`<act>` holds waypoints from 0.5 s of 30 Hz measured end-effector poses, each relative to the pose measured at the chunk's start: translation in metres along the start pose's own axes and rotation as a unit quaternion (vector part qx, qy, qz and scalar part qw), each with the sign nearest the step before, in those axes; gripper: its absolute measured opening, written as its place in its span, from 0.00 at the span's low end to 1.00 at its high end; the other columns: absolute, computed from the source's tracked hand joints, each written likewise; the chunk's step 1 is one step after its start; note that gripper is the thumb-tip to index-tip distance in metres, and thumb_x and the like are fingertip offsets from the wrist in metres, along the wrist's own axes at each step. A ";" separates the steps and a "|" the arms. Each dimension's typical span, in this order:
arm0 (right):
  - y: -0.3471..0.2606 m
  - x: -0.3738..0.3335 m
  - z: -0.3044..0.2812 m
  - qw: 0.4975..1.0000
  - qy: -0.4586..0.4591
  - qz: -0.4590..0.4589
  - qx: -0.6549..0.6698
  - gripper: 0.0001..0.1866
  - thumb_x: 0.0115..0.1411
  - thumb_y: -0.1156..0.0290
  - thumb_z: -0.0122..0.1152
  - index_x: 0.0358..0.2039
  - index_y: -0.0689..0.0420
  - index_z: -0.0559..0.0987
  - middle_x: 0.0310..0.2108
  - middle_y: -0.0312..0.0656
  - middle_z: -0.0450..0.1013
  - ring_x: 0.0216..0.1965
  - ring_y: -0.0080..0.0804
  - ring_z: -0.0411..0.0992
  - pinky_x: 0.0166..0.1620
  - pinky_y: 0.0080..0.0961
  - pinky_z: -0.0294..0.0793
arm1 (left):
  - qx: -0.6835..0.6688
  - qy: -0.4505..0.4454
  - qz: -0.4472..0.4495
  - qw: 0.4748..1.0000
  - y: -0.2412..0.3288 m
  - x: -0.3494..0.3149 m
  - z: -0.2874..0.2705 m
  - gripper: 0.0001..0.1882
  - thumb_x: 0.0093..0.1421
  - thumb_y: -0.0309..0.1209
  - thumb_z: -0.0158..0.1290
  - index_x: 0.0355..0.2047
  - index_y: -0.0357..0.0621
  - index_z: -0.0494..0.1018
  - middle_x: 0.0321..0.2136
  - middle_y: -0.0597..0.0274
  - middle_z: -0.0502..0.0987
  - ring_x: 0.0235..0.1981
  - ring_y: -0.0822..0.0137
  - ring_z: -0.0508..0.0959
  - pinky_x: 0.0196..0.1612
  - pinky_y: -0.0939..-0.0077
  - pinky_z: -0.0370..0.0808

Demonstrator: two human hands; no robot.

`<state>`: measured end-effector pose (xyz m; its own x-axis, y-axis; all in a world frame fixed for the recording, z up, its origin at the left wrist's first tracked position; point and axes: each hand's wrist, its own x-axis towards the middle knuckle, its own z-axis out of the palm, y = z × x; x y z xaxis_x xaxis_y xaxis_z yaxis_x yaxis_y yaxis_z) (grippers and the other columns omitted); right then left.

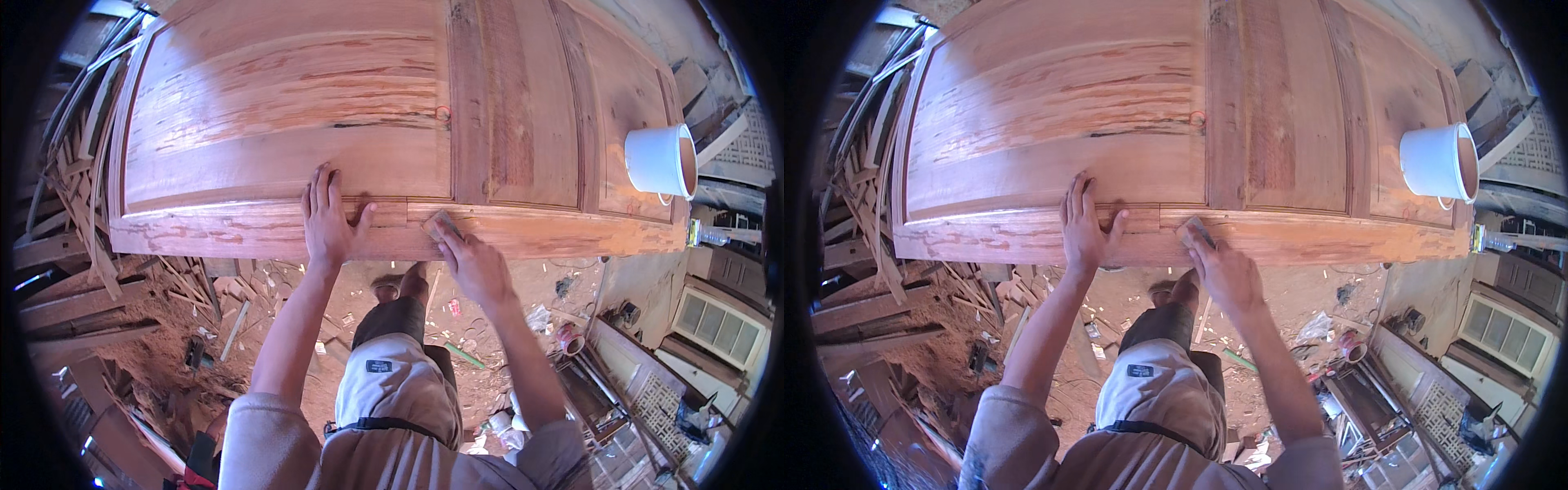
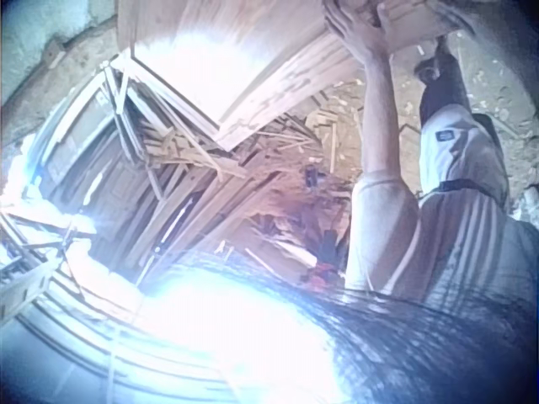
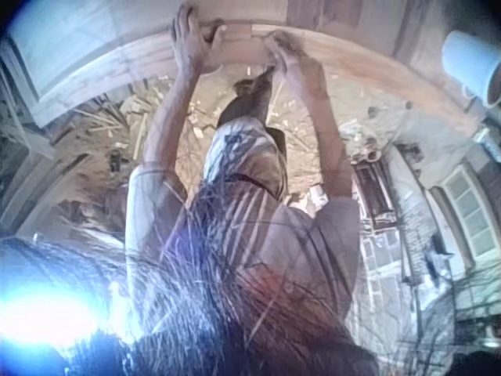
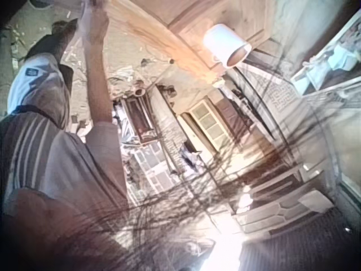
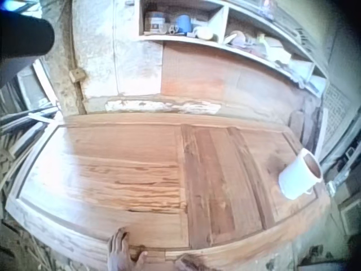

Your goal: The person applies wood putty to a large wooden panel by hand and using a putty knife, then dips the tool into a bucket of filler to retrieve more.

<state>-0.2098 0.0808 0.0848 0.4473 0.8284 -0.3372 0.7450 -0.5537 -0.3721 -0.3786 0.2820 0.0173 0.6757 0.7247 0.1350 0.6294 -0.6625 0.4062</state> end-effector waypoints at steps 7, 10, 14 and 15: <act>0.054 -0.003 -0.045 0.991 -0.088 -0.005 -0.097 0.21 0.67 0.56 0.52 0.61 0.35 0.72 0.32 0.52 0.78 0.33 0.54 0.79 0.38 0.51 0.80 | -0.006 -0.004 0.001 1.000 0.001 0.001 0.003 0.39 0.57 0.48 0.59 0.60 0.32 0.62 0.65 0.44 0.60 0.68 0.45 0.58 0.68 0.47 0.53; 0.071 -0.001 -0.072 0.982 -0.142 0.047 -0.117 0.21 0.67 0.56 0.52 0.60 0.36 0.73 0.31 0.53 0.79 0.34 0.54 0.80 0.40 0.52 0.80 | 0.001 -0.007 0.000 1.000 -0.001 0.001 -0.001 0.41 0.58 0.51 0.58 0.60 0.30 0.62 0.65 0.42 0.60 0.68 0.46 0.58 0.69 0.48 0.52; 0.043 -0.017 -0.039 0.998 -0.039 0.053 0.019 0.22 0.67 0.64 0.53 0.61 0.44 0.73 0.33 0.55 0.78 0.32 0.54 0.78 0.38 0.49 0.79 | 0.010 -0.025 -0.015 1.000 -0.001 0.000 0.000 0.42 0.59 0.54 0.56 0.61 0.30 0.62 0.66 0.42 0.59 0.69 0.47 0.57 0.70 0.49 0.51; 0.019 -0.025 -0.019 0.988 0.038 0.049 0.142 0.23 0.67 0.68 0.55 0.62 0.45 0.72 0.35 0.55 0.78 0.32 0.53 0.78 0.38 0.46 0.78 | 0.010 -0.035 -0.024 0.999 -0.001 -0.006 0.002 0.42 0.59 0.54 0.56 0.61 0.30 0.62 0.66 0.42 0.59 0.69 0.47 0.57 0.70 0.49 0.51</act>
<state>-0.1969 0.0512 0.1024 0.5551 0.7671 -0.3216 0.5320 -0.6247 -0.5716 -0.3824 0.2775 0.0142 0.6691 0.7413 0.0528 0.6687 -0.6315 0.3925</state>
